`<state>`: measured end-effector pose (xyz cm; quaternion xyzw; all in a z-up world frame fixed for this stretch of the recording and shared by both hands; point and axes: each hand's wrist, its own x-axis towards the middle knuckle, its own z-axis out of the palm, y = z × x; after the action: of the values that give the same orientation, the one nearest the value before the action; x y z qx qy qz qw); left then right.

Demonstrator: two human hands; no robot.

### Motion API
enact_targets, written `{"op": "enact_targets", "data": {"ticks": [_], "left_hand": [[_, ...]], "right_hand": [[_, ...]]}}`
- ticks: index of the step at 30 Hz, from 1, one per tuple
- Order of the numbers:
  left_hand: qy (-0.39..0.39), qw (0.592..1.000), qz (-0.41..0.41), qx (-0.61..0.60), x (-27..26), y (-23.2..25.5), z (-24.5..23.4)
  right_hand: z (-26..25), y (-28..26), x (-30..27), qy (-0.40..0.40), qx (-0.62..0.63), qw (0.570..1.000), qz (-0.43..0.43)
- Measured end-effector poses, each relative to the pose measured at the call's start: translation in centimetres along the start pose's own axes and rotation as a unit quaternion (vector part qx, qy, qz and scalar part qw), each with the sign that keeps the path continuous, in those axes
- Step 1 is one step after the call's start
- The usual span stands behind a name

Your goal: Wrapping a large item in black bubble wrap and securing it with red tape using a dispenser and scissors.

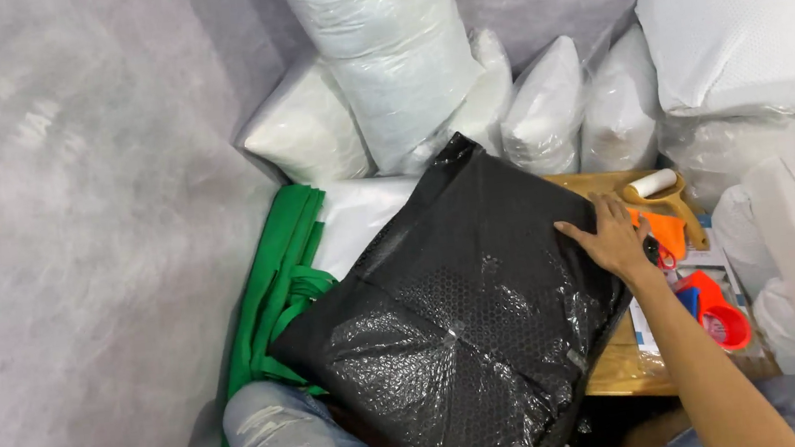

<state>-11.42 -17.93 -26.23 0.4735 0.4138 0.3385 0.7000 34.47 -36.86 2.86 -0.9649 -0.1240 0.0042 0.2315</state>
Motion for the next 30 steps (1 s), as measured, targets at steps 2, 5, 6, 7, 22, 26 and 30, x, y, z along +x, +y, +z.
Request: {"op": "enact_targets", "data": {"ticks": [2, 5, 6, 7, 22, 26, 30], "left_hand": [[0.021, 0.991, 0.012, 0.132, 0.5, 10.5, 1.8], [-0.010, 0.935, 0.169, 0.311, 4.3, 29.0, 8.1], [-0.058, 0.883, 0.308, 0.349, 3.2, 34.6, 10.1], [-0.064, 0.881, 0.307, 0.353, 5.9, 35.6, 11.7], [-0.271, 0.702, -0.033, 0.658, 26.7, 31.2, 25.9], [-0.296, 0.684, -0.044, 0.665, 27.7, 30.3, 26.0], [-0.306, 0.716, -0.065, 0.625, 27.9, 30.6, 26.1]], "right_hand": [[-1.2, -2.0, -4.4, 0.087, 0.031, 0.996, -0.018], [-2.4, -4.3, -11.0, 0.199, 0.111, 0.974, 0.010], [-2.6, -5.0, -13.4, 0.223, 0.159, 0.960, 0.053], [-1.3, -4.6, -15.2, 0.223, 0.159, 0.960, 0.060], [-0.8, -12.3, -27.3, -0.019, 0.647, 0.609, 0.459], [0.4, -11.7, -27.5, -0.026, 0.629, 0.606, 0.486], [0.9, -11.7, -27.8, -0.022, 0.627, 0.584, 0.514]]}}
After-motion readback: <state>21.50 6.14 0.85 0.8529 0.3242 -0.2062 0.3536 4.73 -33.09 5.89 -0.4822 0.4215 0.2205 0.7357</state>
